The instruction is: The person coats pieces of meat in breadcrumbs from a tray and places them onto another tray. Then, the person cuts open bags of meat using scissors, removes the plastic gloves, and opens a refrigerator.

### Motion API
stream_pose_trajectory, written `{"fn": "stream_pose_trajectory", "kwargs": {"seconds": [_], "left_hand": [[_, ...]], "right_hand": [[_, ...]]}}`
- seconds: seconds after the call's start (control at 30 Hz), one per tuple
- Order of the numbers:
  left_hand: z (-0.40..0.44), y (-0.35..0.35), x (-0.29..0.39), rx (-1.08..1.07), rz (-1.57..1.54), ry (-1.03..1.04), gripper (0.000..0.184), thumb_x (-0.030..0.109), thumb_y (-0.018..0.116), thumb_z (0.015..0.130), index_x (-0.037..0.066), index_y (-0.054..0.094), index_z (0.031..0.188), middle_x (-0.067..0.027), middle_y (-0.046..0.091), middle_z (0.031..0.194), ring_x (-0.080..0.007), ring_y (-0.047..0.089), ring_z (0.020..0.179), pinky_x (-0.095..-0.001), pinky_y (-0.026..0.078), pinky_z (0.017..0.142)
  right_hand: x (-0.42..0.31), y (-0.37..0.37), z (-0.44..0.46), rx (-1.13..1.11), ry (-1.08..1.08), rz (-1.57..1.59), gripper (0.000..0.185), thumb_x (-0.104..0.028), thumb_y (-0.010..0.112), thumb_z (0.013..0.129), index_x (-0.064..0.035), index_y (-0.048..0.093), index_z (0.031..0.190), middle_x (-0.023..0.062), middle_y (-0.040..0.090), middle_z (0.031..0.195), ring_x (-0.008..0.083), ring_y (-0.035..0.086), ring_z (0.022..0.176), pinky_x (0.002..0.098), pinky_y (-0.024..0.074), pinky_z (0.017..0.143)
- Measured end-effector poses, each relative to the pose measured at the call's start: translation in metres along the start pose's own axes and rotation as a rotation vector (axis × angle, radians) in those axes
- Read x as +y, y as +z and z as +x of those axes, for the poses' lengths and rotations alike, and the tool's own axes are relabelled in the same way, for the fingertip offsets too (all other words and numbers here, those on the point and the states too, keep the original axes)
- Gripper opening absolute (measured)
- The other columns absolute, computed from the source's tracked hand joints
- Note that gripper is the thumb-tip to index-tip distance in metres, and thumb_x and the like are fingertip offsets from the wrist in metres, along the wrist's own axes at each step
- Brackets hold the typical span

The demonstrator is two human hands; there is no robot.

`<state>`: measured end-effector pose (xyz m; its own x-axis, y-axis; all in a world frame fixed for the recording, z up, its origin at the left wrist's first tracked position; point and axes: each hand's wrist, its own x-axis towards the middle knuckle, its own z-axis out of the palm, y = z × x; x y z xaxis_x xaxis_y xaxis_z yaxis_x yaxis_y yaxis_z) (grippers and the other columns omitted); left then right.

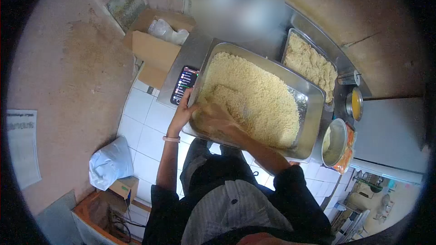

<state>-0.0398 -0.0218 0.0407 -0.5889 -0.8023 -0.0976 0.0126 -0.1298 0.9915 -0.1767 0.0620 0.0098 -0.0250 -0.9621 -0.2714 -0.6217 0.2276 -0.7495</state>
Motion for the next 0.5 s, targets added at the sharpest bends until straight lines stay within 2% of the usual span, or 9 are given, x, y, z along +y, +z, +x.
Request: {"fn": "stream_pose_trajectory", "kwargs": {"seconds": [0.03, 0.07, 0.17, 0.23, 0.37, 0.43, 0.47, 0.5], "left_hand": [[0.002, -0.002, 0.002, -0.013, 0.003, -0.003, 0.046, -0.005, 0.053, 0.073, 0.005, 0.041, 0.116, -0.004, 0.045, 0.112, -0.0148, 0.037, 0.111, -0.0253, 0.027, 0.094], [0.004, -0.003, 0.003, -0.007, 0.0, 0.0, 0.046, -0.005, 0.053, 0.073, 0.005, 0.041, 0.116, -0.004, 0.045, 0.112, -0.0148, 0.037, 0.111, -0.0253, 0.027, 0.094], [-0.002, -0.001, 0.003, -0.018, 0.004, 0.034, 0.045, -0.005, 0.052, 0.073, 0.006, 0.041, 0.116, -0.0039, 0.045, 0.111, -0.0141, 0.038, 0.11, -0.0262, 0.029, 0.093], [0.001, -0.002, 0.011, -0.022, 0.006, -0.051, 0.043, -0.005, 0.051, 0.075, 0.006, 0.041, 0.115, -0.0041, 0.045, 0.111, -0.014, 0.039, 0.109, -0.0267, 0.029, 0.092], [0.003, -0.004, -0.006, 0.013, 0.075, -0.033, 0.042, -0.003, 0.053, 0.076, 0.006, 0.041, 0.115, -0.006, 0.046, 0.111, -0.0157, 0.041, 0.107, -0.0274, 0.029, 0.093], [0.009, -0.009, -0.005, 0.012, 0.127, -0.025, 0.044, -0.002, 0.054, 0.076, 0.007, 0.041, 0.117, -0.0063, 0.045, 0.112, -0.0159, 0.04, 0.108, -0.028, 0.028, 0.094], [0.008, -0.01, -0.005, 0.004, 0.086, -0.008, 0.045, -0.002, 0.054, 0.076, 0.007, 0.04, 0.118, -0.0062, 0.045, 0.112, -0.0161, 0.04, 0.109, -0.0283, 0.029, 0.094], [0.001, -0.005, -0.004, -0.005, 0.034, 0.003, 0.046, -0.002, 0.054, 0.076, 0.007, 0.04, 0.119, -0.0062, 0.045, 0.113, -0.0163, 0.039, 0.11, -0.0286, 0.029, 0.095]], "right_hand": [[-0.001, -0.021, -0.001, -0.054, -0.009, 0.2, 0.058, -0.041, 0.047, 0.083, 0.0005, 0.038, 0.122, 0.0208, 0.048, 0.113, 0.0381, 0.045, 0.105, 0.0457, 0.0337, 0.091], [0.016, -0.035, 0.002, -0.058, -0.012, 0.194, 0.058, -0.041, 0.047, 0.083, 0.0005, 0.038, 0.122, 0.0208, 0.048, 0.113, 0.0381, 0.045, 0.105, 0.0457, 0.0337, 0.091], [0.022, -0.071, 0.029, 0.19, 0.058, -0.35, 0.051, -0.035, 0.049, 0.082, -0.002, 0.041, 0.12, 0.0191, 0.049, 0.113, 0.0355, 0.045, 0.105, 0.0458, 0.0332, 0.091], [0.034, -0.064, 0.05, 0.389, 0.062, -0.377, 0.047, -0.031, 0.049, 0.081, -0.0037, 0.043, 0.119, 0.0179, 0.049, 0.114, 0.0337, 0.045, 0.106, 0.0458, 0.0329, 0.091], [0.062, -0.032, 0.072, 0.693, -0.233, -0.417, 0.04, -0.023, 0.051, 0.08, -0.0071, 0.046, 0.116, 0.0156, 0.049, 0.115, 0.0303, 0.046, 0.107, 0.0459, 0.0323, 0.092], [0.058, -0.03, 0.081, 0.795, -0.197, -0.586, 0.037, -0.02, 0.051, 0.079, -0.0082, 0.048, 0.115, 0.0154, 0.05, 0.114, 0.0304, 0.045, 0.108, 0.0465, 0.0314, 0.093], [0.058, -0.03, 0.075, 0.794, -0.198, -0.589, 0.037, -0.02, 0.051, 0.079, -0.0082, 0.048, 0.115, 0.0154, 0.05, 0.114, 0.0304, 0.045, 0.108, 0.0465, 0.0314, 0.093], [0.056, -0.037, 0.059, 0.688, -0.138, -0.58, 0.04, -0.023, 0.051, 0.08, -0.0078, 0.046, 0.117, 0.0156, 0.051, 0.112, 0.0307, 0.047, 0.105, 0.046, 0.0333, 0.091]]}}
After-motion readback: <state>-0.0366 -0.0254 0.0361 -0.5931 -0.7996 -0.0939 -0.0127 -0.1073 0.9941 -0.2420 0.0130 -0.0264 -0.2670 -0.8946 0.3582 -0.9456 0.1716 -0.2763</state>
